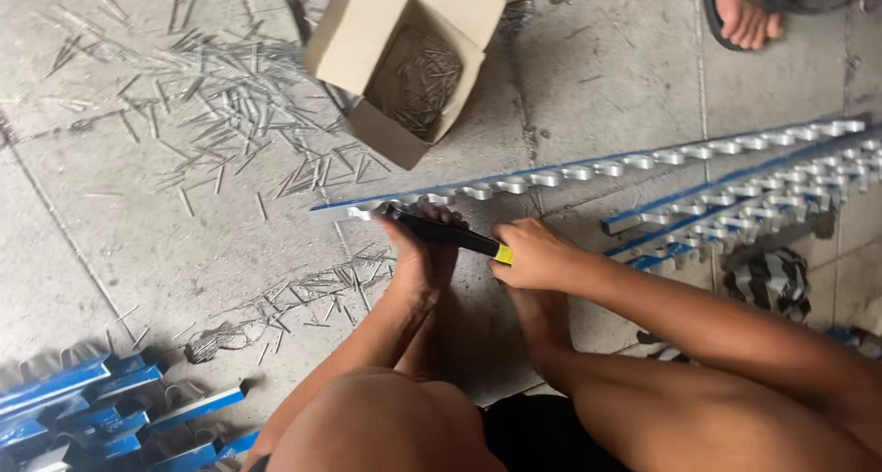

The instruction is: The person sits on the floor and uses a manual rivet tool to fasten rivets into a long, wavy metal frame. They repeatedly pick up rivets from a nearby cardboard box and insert them into the tool to secure the metal piece.

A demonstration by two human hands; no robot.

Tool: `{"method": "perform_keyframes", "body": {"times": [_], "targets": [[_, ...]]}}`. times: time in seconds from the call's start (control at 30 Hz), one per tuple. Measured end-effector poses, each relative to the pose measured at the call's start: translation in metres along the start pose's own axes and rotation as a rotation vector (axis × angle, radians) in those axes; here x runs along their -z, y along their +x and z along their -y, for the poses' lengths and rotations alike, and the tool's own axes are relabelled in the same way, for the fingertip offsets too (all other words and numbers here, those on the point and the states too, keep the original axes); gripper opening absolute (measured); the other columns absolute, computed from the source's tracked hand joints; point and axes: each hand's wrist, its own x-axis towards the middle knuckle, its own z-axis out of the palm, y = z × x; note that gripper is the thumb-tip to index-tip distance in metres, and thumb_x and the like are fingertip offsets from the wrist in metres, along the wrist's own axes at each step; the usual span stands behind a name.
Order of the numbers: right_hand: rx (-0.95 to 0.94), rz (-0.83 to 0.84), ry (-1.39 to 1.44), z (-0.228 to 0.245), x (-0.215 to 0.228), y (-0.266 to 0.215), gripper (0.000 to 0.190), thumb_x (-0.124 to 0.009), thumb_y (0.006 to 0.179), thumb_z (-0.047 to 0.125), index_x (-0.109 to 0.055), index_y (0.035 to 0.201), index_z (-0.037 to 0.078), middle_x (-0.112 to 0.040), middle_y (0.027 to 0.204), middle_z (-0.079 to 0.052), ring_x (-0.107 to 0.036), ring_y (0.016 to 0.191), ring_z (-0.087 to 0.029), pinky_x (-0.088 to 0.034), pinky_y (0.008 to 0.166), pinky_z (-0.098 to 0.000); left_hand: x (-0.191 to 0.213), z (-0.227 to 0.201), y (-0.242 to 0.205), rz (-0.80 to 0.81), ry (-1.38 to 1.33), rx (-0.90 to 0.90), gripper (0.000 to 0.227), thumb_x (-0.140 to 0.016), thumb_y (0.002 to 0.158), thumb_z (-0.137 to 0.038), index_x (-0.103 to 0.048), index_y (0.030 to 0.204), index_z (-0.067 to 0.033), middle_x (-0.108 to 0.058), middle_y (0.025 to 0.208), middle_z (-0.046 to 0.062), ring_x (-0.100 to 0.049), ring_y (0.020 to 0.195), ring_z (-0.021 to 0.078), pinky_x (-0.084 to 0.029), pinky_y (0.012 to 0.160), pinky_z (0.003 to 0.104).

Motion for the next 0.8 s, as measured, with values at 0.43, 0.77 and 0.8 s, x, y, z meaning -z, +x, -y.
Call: {"method": "perform_keyframes", "body": {"times": [0.43, 0.77, 0.8], "targets": [[-0.072, 0.527, 0.051, 0.075, 0.096, -0.037, 0.041, -0.061, 0.074, 0.027, -0.061, 0.104, -0.001, -0.066, 0.093, -0.023, -0.066, 0.086, -0.041, -0.051, 0.070, -0.0494, -0.004, -0.014, -0.007, 0.190, 0.174, -0.104, 0.081, -0.037, 0.073, -0.091, -0.051, 0.091, -0.0130, -0.051, 0.086, 0.004, -0.057, 0.092, 0.0214, -0.050, 0.094, 0.035], [0.127, 0.258, -0.177, -0.013, -0.007, -0.034, 0.038, -0.067, 0.072, 0.035, -0.066, 0.092, 0.003, -0.068, 0.086, -0.017, -0.073, 0.076, -0.037, -0.058, 0.061, -0.0436, -0.017, -0.020, -0.005, 0.121, 0.205, -0.069, 0.082, -0.033, 0.074, -0.090, -0.051, 0.093, -0.0129, -0.051, 0.089, 0.004, -0.057, 0.094, 0.0218, -0.048, 0.094, 0.037], [0.138, 0.258, -0.183, 0.023, 0.034, -0.032, 0.038, -0.067, 0.072, 0.035, -0.066, 0.092, 0.003, -0.068, 0.086, -0.017, -0.073, 0.076, -0.037, -0.058, 0.061, -0.0436, -0.013, -0.015, -0.006, 0.121, 0.203, -0.082, 0.082, -0.033, 0.074, -0.090, -0.051, 0.093, -0.0129, -0.051, 0.089, 0.004, -0.057, 0.094, 0.0218, -0.048, 0.094, 0.037]]}}
